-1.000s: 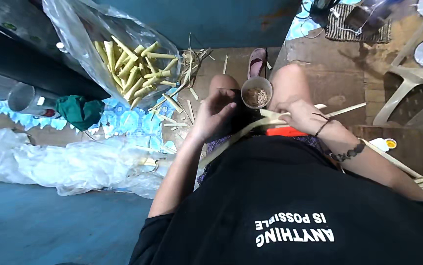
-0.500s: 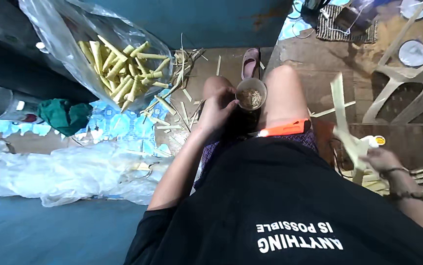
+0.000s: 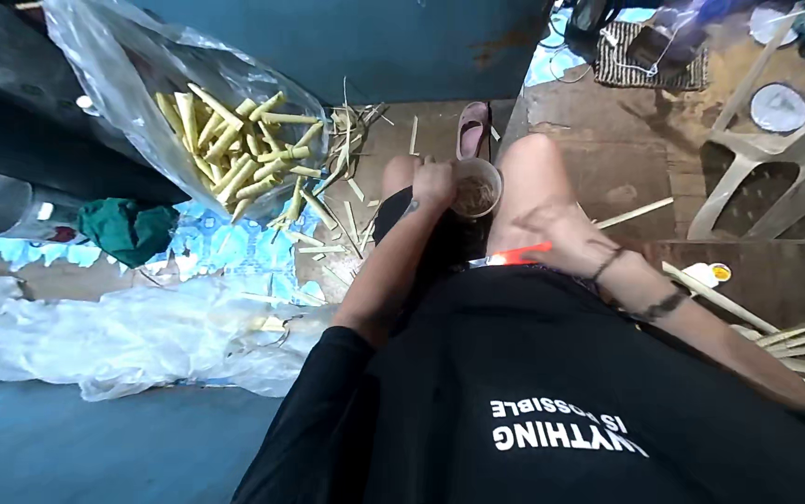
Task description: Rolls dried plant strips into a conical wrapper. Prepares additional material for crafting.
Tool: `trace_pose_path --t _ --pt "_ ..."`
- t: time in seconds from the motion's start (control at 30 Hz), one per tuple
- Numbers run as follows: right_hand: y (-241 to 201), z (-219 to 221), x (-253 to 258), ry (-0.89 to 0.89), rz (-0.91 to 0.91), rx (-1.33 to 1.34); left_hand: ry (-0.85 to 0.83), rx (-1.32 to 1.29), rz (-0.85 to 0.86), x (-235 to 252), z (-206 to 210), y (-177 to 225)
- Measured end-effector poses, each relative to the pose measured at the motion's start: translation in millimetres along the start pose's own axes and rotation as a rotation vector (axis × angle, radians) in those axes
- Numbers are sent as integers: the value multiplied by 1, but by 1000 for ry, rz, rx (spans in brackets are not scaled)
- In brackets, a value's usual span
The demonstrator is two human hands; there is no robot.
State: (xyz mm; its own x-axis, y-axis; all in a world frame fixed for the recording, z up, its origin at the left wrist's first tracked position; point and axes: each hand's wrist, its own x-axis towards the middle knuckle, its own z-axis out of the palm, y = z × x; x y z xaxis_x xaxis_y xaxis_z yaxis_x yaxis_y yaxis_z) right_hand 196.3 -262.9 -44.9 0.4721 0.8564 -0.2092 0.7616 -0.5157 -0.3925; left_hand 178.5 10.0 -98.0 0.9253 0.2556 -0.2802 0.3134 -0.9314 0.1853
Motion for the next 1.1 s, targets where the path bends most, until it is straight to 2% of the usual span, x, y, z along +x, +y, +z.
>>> trace_pose_path --t 0.1,0.2,0.27,0.33,0.43,0.5,0.57,0.6,0.7,0.77,0.87,1.0,1.1 --pt "-9 14 21 -199 -107 -103 12 -14 1 -6 4 -9" --pt "-11 11 13 -226 -85 -90 2 -146 -101 -10 -12 -13" --pt "-12 10 2 -121 -40 -18 31 -225 -143 -12 -33 -12" --pt "-6 2 -12 46 56 185 115 -257 -125 -11 -52 -6" --pt "7 -16 -33 369 284 781 212 -283 4 -15 -82 25" --pt "20 -28 -32 643 335 1021 236 -286 127 -24 -100 61" --pt "27 -40 -35 820 296 1049 240 -278 271 -37 -106 103" --pt "31 -44 -38 884 294 977 233 -279 348 -41 -105 123" --pt "52 -41 -62 1022 368 586 232 -287 563 -45 -89 170" --pt "75 -33 -88 1035 513 532 158 -424 705 -42 -77 181" --pt "118 -7 -141 1032 914 736 11 -476 761 -42 -62 169" --pt "177 65 -228 1153 1497 836 11 -480 563 -41 -43 105" --pt "194 103 -269 1313 1862 910 68 -510 385 -51 -31 45"
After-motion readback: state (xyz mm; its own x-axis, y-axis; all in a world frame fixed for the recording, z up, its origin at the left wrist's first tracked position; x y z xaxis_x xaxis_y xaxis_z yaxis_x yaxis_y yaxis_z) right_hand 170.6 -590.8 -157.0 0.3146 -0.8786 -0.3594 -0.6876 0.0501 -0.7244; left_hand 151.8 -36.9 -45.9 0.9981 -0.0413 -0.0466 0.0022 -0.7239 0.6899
